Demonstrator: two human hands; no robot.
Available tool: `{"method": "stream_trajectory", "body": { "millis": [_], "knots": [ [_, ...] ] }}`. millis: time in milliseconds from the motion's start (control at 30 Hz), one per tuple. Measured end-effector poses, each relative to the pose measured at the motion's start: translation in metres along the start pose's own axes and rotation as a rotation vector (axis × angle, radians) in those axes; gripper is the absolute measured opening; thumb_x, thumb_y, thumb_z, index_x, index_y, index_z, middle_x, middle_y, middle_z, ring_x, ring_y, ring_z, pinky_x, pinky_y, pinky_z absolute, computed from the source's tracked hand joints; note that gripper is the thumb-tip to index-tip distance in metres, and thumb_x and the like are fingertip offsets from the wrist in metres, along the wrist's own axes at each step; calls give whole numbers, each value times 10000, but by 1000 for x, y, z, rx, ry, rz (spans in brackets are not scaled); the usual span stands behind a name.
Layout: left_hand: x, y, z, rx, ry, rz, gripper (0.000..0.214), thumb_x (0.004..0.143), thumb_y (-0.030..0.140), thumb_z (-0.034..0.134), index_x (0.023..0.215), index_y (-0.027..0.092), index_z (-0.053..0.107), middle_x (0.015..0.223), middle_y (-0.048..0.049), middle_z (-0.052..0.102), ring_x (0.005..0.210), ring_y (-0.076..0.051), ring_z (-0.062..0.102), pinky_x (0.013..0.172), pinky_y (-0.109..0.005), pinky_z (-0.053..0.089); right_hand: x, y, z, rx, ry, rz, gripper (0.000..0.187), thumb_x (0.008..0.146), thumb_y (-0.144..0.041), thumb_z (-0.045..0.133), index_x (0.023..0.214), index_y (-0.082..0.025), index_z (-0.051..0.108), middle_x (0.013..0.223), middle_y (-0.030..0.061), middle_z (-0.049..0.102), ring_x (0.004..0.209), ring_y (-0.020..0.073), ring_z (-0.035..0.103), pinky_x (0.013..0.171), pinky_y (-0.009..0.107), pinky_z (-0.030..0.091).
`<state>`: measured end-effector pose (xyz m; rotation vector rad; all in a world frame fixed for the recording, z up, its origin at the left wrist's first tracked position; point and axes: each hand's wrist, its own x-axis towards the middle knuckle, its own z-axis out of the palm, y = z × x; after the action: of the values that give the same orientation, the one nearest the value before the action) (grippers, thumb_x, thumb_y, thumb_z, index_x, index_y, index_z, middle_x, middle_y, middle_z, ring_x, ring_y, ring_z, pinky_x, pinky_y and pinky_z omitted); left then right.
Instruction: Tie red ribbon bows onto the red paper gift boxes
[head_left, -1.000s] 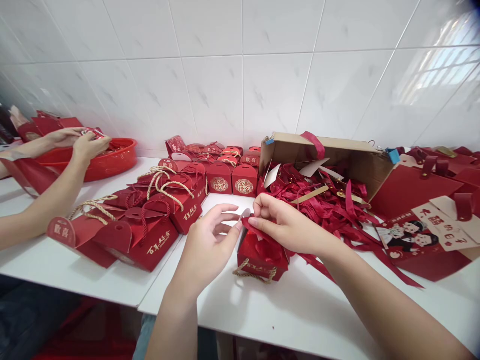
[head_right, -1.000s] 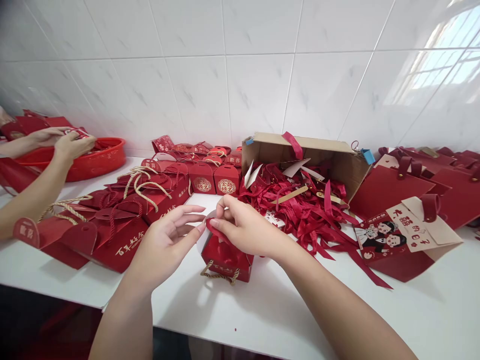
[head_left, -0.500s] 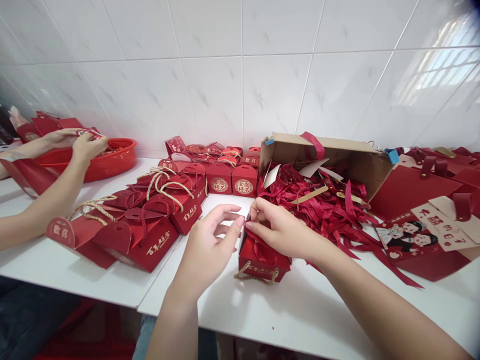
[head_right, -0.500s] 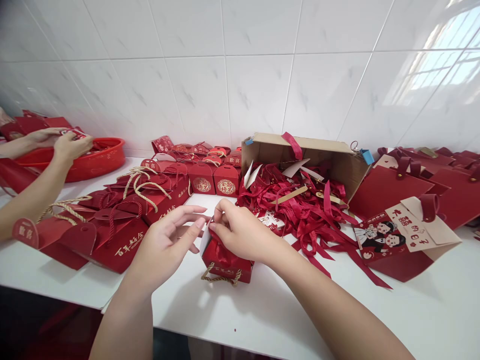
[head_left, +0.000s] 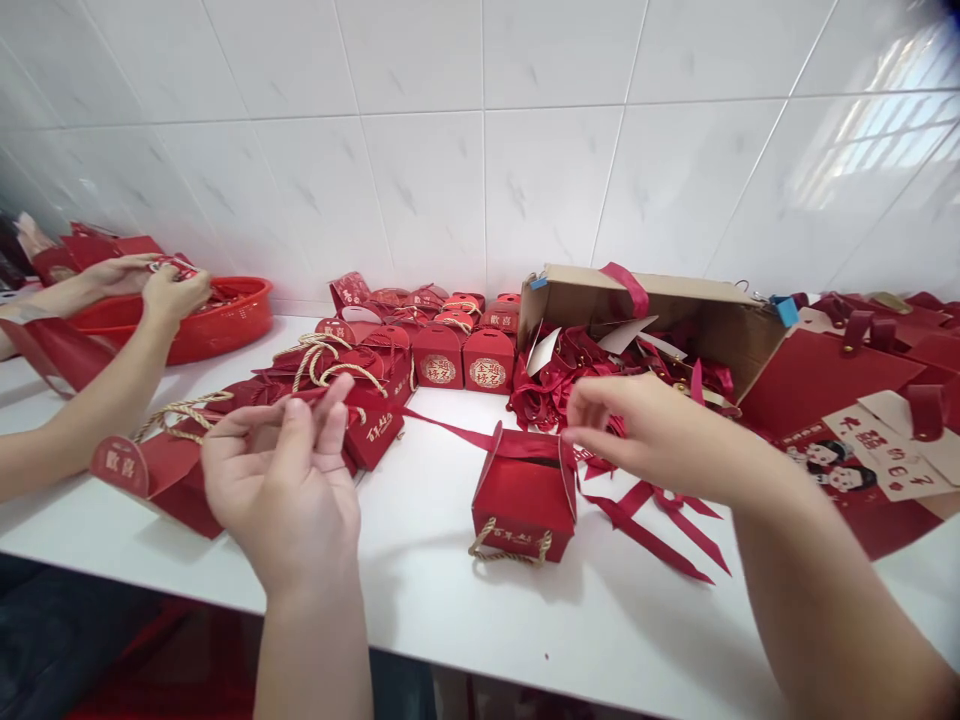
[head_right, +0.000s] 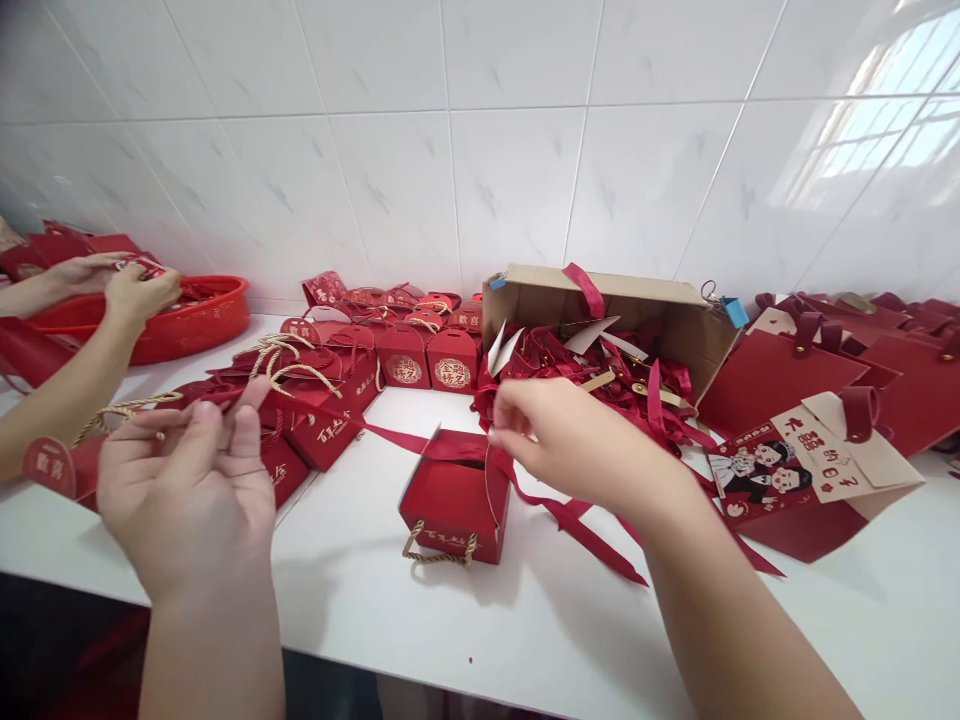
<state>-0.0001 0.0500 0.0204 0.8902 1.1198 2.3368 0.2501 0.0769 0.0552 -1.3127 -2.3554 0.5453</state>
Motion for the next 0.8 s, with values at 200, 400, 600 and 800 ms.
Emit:
{"method": "stream_trajectory", "body": {
  "millis": [200,400,600,800],
  "knots": [
    [2,-16,-4,385,-378,17,323,726,242,700,1012,230,551,1253,-74,573,1246,-265,522,1000,-404,484,-2,13,0,-79,-279,121,258,724,-452,696,836,-227,641,836,59,666,659,211,592,503,293,394],
    [-11,-25,1,653,-999,-336,359,808,389,611,1126,234,549,1229,-110,601,1116,-249,606,886,-393,534,17,10,12,101,-312,74,270,726,-422,705,822,-220,553,872,29,659,766,200,596,599,282,433],
    [-8,-20,-1,892,-971,-376,364,763,538,608,932,215,597,801,-25,646,667,-183,608,565,-273,495,27,21,19,371,-405,46,234,735,-294,677,825,-218,476,729,-23,588,643,134,543,547,241,414],
    [1,-13,-5,834,-851,-325,458,774,580,574,560,190,467,535,51,378,489,-104,372,453,-211,317,20,21,1,204,-496,29,184,784,-349,609,717,-191,542,631,-37,493,559,98,426,517,231,336]
  ]
}}
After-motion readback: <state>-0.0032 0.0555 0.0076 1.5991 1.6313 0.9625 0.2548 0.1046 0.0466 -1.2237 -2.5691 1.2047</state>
